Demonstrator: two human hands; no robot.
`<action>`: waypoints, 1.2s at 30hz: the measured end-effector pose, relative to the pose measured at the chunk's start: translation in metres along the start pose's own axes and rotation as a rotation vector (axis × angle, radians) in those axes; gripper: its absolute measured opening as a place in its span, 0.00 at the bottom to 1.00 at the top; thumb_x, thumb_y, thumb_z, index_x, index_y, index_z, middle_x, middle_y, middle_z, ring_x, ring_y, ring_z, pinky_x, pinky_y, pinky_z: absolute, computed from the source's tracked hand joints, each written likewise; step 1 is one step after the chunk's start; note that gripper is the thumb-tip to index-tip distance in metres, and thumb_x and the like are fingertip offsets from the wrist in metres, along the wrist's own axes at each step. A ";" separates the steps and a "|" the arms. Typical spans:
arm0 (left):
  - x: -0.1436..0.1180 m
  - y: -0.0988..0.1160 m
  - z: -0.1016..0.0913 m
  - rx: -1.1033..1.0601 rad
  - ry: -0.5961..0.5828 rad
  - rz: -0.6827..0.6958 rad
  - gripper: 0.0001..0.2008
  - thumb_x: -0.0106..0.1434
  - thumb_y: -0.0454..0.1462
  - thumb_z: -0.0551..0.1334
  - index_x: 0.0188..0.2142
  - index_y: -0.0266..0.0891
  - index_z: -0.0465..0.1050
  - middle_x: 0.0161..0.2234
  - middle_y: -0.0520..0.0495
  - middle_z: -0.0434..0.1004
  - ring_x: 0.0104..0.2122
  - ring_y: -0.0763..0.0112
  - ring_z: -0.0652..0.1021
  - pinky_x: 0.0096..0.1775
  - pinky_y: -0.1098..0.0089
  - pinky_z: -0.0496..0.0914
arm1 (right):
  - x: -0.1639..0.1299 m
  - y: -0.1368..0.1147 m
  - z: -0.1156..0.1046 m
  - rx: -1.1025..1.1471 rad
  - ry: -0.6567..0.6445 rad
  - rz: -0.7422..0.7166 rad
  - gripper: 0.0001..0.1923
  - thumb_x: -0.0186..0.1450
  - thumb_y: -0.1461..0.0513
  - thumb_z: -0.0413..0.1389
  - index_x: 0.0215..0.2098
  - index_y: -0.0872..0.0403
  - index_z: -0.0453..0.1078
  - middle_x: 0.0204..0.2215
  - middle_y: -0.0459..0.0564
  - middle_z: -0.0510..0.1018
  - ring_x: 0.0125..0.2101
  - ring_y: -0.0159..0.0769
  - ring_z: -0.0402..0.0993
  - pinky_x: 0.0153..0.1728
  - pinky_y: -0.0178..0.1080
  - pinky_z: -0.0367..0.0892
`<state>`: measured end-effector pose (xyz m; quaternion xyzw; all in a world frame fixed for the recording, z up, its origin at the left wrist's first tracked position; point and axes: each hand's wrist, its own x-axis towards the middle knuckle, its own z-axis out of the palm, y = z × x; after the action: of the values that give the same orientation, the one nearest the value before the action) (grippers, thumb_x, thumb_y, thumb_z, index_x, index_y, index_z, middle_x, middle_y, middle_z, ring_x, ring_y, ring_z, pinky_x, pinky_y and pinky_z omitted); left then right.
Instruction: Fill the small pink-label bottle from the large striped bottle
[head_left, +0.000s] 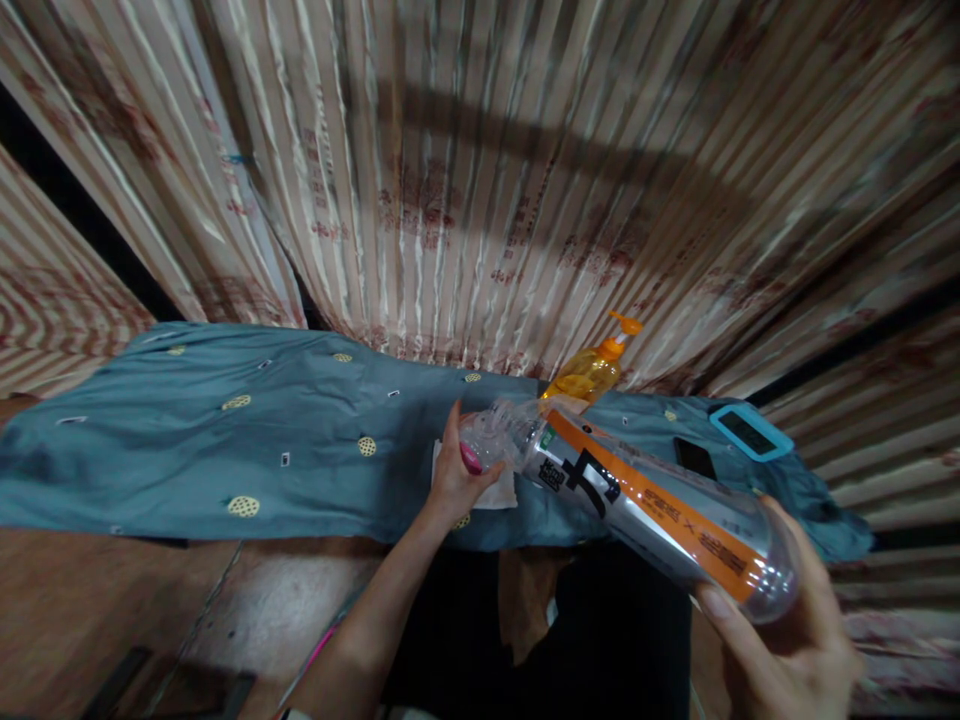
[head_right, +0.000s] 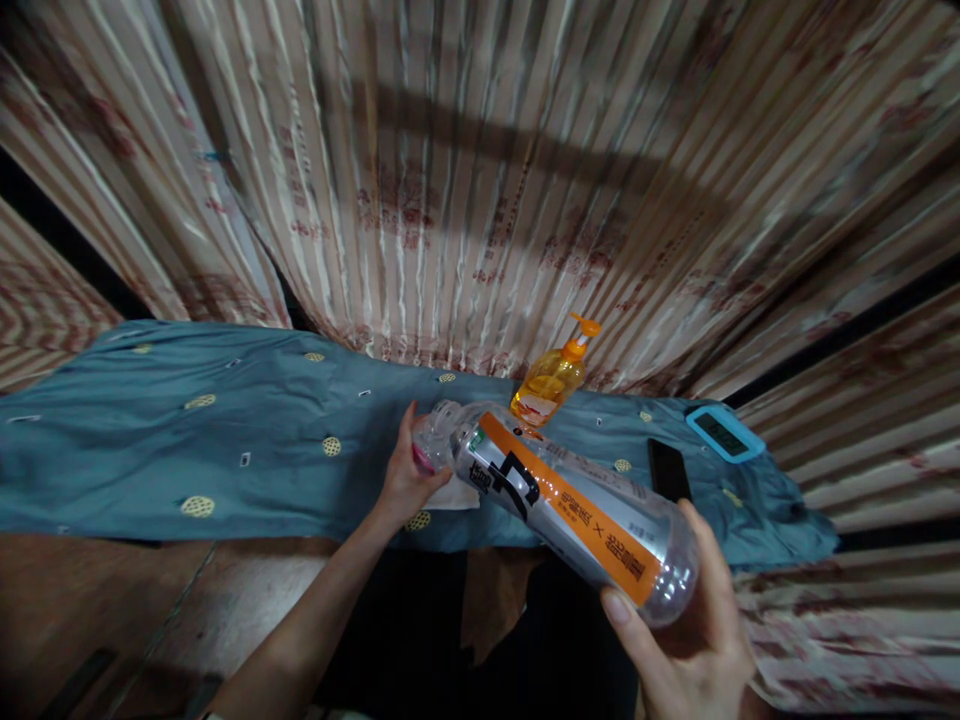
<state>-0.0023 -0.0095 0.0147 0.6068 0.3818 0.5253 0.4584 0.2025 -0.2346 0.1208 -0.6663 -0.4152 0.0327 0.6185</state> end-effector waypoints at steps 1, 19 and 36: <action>0.000 0.000 0.000 0.002 -0.002 0.002 0.58 0.51 0.40 0.79 0.76 0.44 0.51 0.64 0.37 0.77 0.65 0.48 0.78 0.70 0.46 0.69 | 0.000 0.001 0.000 -0.006 -0.004 -0.003 0.48 0.60 0.54 0.75 0.75 0.49 0.67 0.71 0.54 0.71 0.74 0.63 0.60 0.76 0.63 0.49; -0.001 0.000 0.001 -0.010 0.012 -0.019 0.59 0.51 0.40 0.79 0.77 0.45 0.51 0.64 0.38 0.77 0.65 0.49 0.79 0.70 0.47 0.69 | 0.001 -0.008 0.003 -0.007 0.005 0.015 0.48 0.60 0.53 0.76 0.74 0.50 0.67 0.72 0.55 0.70 0.73 0.64 0.60 0.75 0.63 0.51; -0.001 -0.002 0.001 -0.004 0.005 -0.012 0.59 0.51 0.40 0.79 0.76 0.47 0.51 0.65 0.38 0.76 0.65 0.47 0.78 0.70 0.45 0.69 | -0.001 -0.005 0.003 0.048 0.003 0.029 0.50 0.59 0.55 0.76 0.76 0.49 0.65 0.73 0.54 0.69 0.74 0.64 0.57 0.76 0.66 0.44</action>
<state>-0.0016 -0.0102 0.0124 0.6023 0.3855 0.5247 0.4619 0.1972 -0.2332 0.1239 -0.6571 -0.4038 0.0506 0.6345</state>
